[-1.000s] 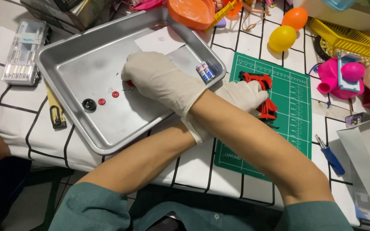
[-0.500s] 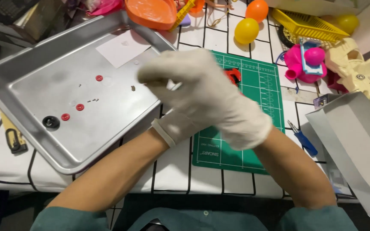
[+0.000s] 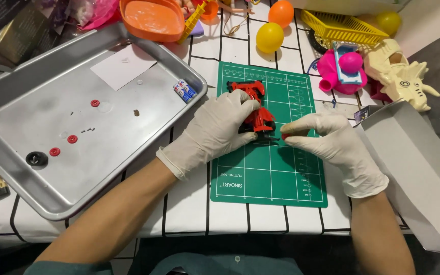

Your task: Assembling a red toy car by fitting the body onto the chassis and using a screwdriver to secure parts.

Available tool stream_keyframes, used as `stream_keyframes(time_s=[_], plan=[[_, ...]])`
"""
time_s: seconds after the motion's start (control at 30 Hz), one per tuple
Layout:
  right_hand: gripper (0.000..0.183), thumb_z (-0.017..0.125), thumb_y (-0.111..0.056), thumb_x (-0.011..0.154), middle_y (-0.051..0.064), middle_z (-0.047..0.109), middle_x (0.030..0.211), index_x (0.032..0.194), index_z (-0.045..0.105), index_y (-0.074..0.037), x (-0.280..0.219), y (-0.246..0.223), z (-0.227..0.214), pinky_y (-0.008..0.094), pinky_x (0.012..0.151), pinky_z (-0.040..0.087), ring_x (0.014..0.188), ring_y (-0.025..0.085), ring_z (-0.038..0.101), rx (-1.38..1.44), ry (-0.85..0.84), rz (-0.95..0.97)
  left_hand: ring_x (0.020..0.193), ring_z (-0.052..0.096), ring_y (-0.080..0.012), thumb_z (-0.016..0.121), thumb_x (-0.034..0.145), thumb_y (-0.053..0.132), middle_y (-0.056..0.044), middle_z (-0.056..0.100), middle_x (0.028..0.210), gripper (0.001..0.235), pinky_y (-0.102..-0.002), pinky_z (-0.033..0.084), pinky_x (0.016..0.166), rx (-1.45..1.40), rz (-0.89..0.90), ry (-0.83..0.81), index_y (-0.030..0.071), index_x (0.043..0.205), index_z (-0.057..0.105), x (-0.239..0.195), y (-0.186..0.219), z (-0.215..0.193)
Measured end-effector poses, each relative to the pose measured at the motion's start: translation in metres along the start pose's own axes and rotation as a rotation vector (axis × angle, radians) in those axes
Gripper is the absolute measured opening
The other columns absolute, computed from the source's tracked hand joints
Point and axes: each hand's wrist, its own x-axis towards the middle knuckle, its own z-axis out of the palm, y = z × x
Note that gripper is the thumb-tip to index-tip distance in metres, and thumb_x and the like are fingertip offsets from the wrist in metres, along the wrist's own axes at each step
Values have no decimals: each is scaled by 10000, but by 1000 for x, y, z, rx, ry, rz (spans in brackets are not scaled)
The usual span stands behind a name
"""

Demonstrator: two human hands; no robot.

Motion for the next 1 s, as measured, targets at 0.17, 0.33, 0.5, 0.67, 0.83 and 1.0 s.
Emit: stream_keyframes(time_s=[0.17,0.33,0.5,0.67,0.83,1.0], plan=[[260,908,-2,721,110,785,823,954,830,-86,8,12,-3,296,685,512,727,163,663,-65,-32,-6,1006,659,-355,822,819,383,-60,556,1109,607,-495,554,802,-7,15,35,175,1325,559,-2,1,-1],[277,922,-18,701,87,793,829,946,833,-111,8,21,1,272,650,507,715,162,689,-88,-64,-47,1037,658,-350,817,833,353,-66,566,1146,632,-495,552,838,-3,17,36,187,1373,535,-2,0,2],[261,919,-44,705,86,805,867,938,831,-122,10,23,6,280,654,518,754,184,715,-88,-82,-72,1039,654,-355,810,841,341,-71,563,1150,643,-496,547,843,-32,25,35,182,1396,527,-1,-3,6],[268,921,-42,699,88,806,856,937,826,-118,11,27,8,276,648,548,742,188,741,-98,-93,-59,1051,649,-366,799,856,344,-82,567,1159,634,-503,544,856,-31,28,27,177,1398,518,-1,-4,8],[252,908,-29,709,95,810,868,929,822,-116,11,26,8,292,682,567,774,207,758,-101,-97,-64,1074,655,-366,790,863,343,-88,571,1179,645,-501,548,862,-26,33,20,165,1415,510,-2,-3,5],[258,914,-22,698,104,806,864,920,820,-110,10,26,9,297,696,581,775,219,763,-112,-96,-60,1081,658,-375,791,865,346,-95,573,1177,630,-508,553,864,-19,40,13,152,1400,519,-1,-2,4]])
